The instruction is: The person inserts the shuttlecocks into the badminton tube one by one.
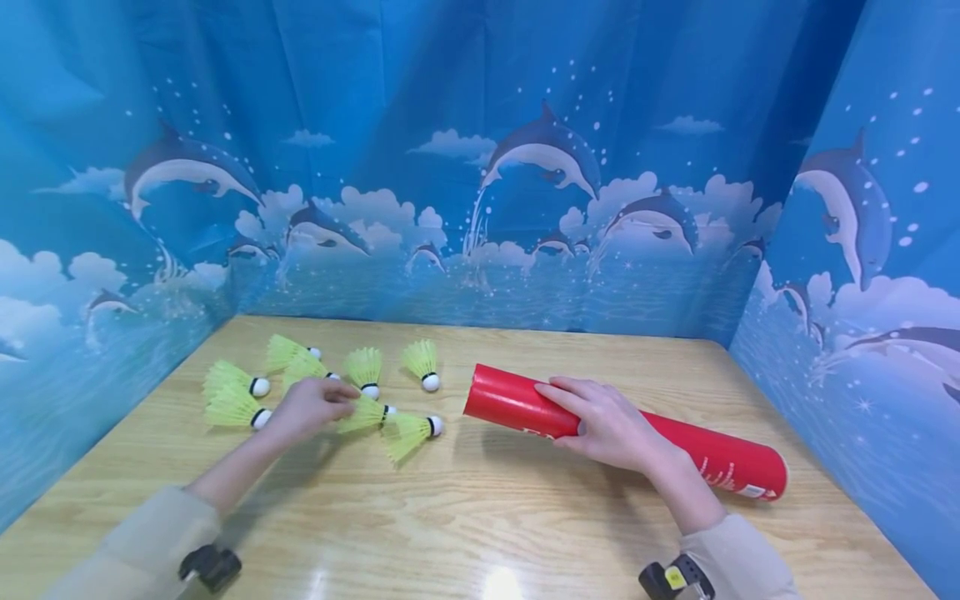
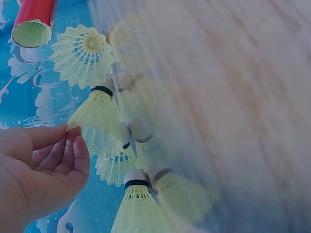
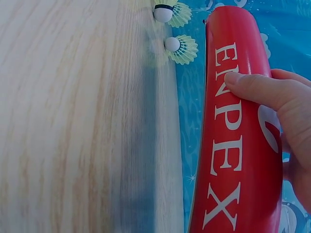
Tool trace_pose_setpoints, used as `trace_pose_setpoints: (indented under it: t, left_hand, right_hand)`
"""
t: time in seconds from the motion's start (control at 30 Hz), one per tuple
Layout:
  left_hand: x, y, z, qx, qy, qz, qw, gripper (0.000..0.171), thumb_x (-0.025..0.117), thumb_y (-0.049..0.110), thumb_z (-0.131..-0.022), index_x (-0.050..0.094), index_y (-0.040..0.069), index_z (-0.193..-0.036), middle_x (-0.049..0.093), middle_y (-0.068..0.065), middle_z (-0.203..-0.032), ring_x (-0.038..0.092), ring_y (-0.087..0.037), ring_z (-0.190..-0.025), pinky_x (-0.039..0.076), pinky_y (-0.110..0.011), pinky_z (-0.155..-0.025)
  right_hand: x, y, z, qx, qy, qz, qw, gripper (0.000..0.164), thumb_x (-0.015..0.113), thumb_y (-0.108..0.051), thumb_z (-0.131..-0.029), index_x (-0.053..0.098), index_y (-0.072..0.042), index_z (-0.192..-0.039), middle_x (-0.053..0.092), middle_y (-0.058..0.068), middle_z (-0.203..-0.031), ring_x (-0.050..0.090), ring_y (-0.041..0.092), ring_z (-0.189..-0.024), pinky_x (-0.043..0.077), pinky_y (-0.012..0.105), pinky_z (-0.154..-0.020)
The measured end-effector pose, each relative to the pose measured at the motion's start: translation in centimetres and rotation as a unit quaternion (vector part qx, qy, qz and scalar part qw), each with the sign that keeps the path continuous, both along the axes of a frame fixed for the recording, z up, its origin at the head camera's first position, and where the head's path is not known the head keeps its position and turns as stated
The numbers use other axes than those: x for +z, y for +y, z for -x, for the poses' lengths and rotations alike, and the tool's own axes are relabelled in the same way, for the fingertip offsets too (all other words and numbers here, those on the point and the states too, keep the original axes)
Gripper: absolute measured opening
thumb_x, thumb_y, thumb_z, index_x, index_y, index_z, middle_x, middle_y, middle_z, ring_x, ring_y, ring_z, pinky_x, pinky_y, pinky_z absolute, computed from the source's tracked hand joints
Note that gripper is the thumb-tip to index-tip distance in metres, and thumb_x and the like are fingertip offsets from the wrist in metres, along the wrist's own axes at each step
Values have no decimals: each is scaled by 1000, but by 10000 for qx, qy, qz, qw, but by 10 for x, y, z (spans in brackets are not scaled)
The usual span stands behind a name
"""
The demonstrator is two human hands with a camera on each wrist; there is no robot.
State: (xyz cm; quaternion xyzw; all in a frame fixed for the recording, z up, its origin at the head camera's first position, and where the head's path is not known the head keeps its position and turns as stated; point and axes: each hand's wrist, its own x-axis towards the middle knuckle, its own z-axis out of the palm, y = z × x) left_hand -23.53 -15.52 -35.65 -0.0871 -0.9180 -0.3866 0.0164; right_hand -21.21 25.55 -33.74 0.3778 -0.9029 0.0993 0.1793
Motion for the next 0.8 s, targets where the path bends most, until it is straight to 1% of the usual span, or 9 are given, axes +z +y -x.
trace_pose_setpoints:
  t: [0.23,0.4,0.53,0.63,0.8]
  left_hand:
    - [5,0,-5,205,198,-329,9991,23,62,5,-85,66,0,-107,68,-14,-97,63,-28,-91,52,-38,-76]
    - [9,2,-5,290,473,-622,9965,24,62,7,-86,66,0,-108,68,-12,-96,63,-28,-92,51,-39,-77]
    - [12,4,-5,252,581,-815,9947,24,63,9,-86,65,1,-109,68,-12,-100,62,-28,-94,51,-39,-80]
    - [14,8,-5,158,605,-937,9936,24,63,9,-87,65,1,-110,67,-13,-103,62,-28,-96,51,-38,-80]
    - [16,15,-4,27,737,-1199,9900,24,65,6,-86,66,1,-109,68,-13,-100,64,-25,-91,53,-34,-74]
  right_hand:
    - [0,0,-1,-15,-8,8,10000,85,88,-20,-60,48,-16,-135,53,9,-126,52,27,-106,53,41,-73]
    - [1,0,-1,-26,-11,15,10000,85,88,-20,-59,48,-16,-135,53,9,-126,52,27,-106,53,41,-73]
    - [1,0,-1,-17,-19,41,10000,86,88,-20,-59,48,-17,-135,52,10,-127,52,27,-106,53,42,-73]
    - [2,0,-1,45,6,67,10000,86,89,-19,-59,48,-16,-135,53,10,-127,52,27,-107,53,42,-73]
    - [3,0,-1,105,58,91,9999,86,89,-20,-58,49,-15,-134,53,10,-126,52,27,-106,53,41,-72]
